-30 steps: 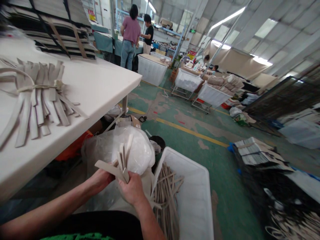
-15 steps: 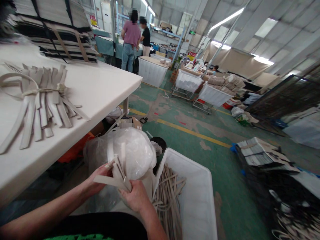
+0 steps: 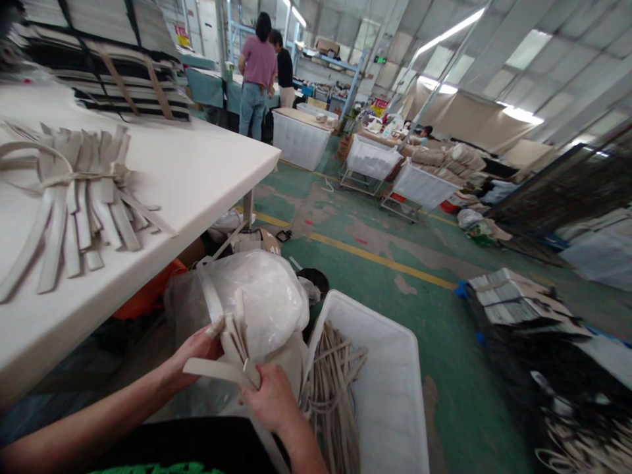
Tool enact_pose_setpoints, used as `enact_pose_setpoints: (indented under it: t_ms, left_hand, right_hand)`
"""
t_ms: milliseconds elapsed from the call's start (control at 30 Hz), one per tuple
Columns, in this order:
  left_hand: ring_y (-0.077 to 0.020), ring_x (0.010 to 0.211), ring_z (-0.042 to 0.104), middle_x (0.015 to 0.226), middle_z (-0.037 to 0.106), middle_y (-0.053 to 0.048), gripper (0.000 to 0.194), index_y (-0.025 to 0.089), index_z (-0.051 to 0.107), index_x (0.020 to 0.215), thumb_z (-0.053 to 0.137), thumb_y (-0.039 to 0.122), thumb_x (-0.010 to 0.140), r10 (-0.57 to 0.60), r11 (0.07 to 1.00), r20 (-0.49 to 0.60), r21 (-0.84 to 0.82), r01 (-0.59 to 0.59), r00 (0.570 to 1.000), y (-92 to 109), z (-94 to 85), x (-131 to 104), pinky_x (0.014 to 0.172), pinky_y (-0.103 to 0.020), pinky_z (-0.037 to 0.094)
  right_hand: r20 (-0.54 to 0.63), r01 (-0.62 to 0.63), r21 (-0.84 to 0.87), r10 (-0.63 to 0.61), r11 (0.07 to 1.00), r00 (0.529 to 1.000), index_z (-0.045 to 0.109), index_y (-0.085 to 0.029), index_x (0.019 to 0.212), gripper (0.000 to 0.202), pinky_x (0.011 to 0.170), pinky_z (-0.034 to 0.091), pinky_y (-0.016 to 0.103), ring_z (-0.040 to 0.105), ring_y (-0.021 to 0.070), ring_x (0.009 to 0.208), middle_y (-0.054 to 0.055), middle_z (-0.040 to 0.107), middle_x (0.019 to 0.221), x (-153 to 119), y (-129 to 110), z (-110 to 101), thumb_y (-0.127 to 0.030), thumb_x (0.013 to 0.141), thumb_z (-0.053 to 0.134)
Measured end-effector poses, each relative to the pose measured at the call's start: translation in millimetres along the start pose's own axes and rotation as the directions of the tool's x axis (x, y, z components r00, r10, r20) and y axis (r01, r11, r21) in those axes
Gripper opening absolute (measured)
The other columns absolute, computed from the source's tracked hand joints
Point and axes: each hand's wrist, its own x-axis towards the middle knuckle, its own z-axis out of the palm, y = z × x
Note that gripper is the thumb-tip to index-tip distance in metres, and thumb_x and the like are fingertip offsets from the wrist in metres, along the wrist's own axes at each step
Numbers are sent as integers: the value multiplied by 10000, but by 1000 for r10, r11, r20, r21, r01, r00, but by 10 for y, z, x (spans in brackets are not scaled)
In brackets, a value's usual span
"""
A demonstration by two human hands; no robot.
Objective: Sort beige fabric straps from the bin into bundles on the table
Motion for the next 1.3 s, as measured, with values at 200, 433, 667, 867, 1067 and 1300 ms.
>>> enact_pose_setpoints:
  t_ms: [200, 433, 667, 867, 1067, 1300]
  left_hand:
    - [-236, 669, 654, 768, 734, -108, 371, 139, 746, 843, 744, 506, 788, -43, 994, 154, 108, 26, 987, -94, 134, -116, 563, -296, 502]
    - [-262, 706, 671, 763, 737, -123, 500, 110, 735, 838, 794, 589, 708, -63, 997, 70, 39, 60, 996, 74, 92, -95, 646, -328, 526]
    - [-291, 876, 698, 904, 753, -134, 369, 132, 730, 944, 714, 486, 839, -175, 983, 130, -32, 180, 976, -102, 116, -109, 678, -329, 554]
    - [-163, 629, 690, 751, 748, -58, 109, 139, 699, 954, 631, 219, 927, -196, 973, -256, -167, 156, 947, 161, -36, 164, 628, -256, 562]
    - [-161, 649, 696, 782, 763, -80, 83, 112, 725, 852, 709, 192, 866, -222, 973, -158, -100, 208, 962, 58, 92, 29, 613, -230, 558]
    - [-118, 518, 647, 714, 742, -52, 196, 130, 708, 859, 588, 244, 964, -291, 955, -210, -121, 271, 933, 180, 38, 45, 473, -191, 518]
  right_hand:
    - [-92, 47, 61, -42, 997, 995, 739, -131, 772, 260, 574, 453, 243, 644, 177, 624, 40, 699, 654, 92, -44, 21, -338, 872, 616]
    - [13, 19, 104, -20, 994, 1000, 716, -142, 746, 262, 534, 434, 229, 599, 153, 584, 21, 663, 635, -31, 19, 3, -360, 866, 635]
    - [-11, -48, 297, 53, 954, 999, 689, -130, 779, 401, 487, 443, 230, 583, 146, 527, 8, 611, 593, 39, 43, 26, -530, 810, 677]
    - [45, -122, 298, 113, 947, 993, 644, -145, 715, 411, 451, 364, 206, 454, 96, 488, -31, 524, 555, -195, 304, -4, -545, 805, 685]
    - [-59, -68, 332, 92, 941, 994, 672, -137, 782, 391, 494, 412, 224, 532, 132, 550, -11, 573, 601, -104, 246, 51, -526, 825, 677]
    - [-229, -14, 293, 85, 956, 970, 744, -128, 854, 396, 444, 388, 227, 440, 101, 458, 22, 639, 646, 36, 151, -93, -509, 837, 637]
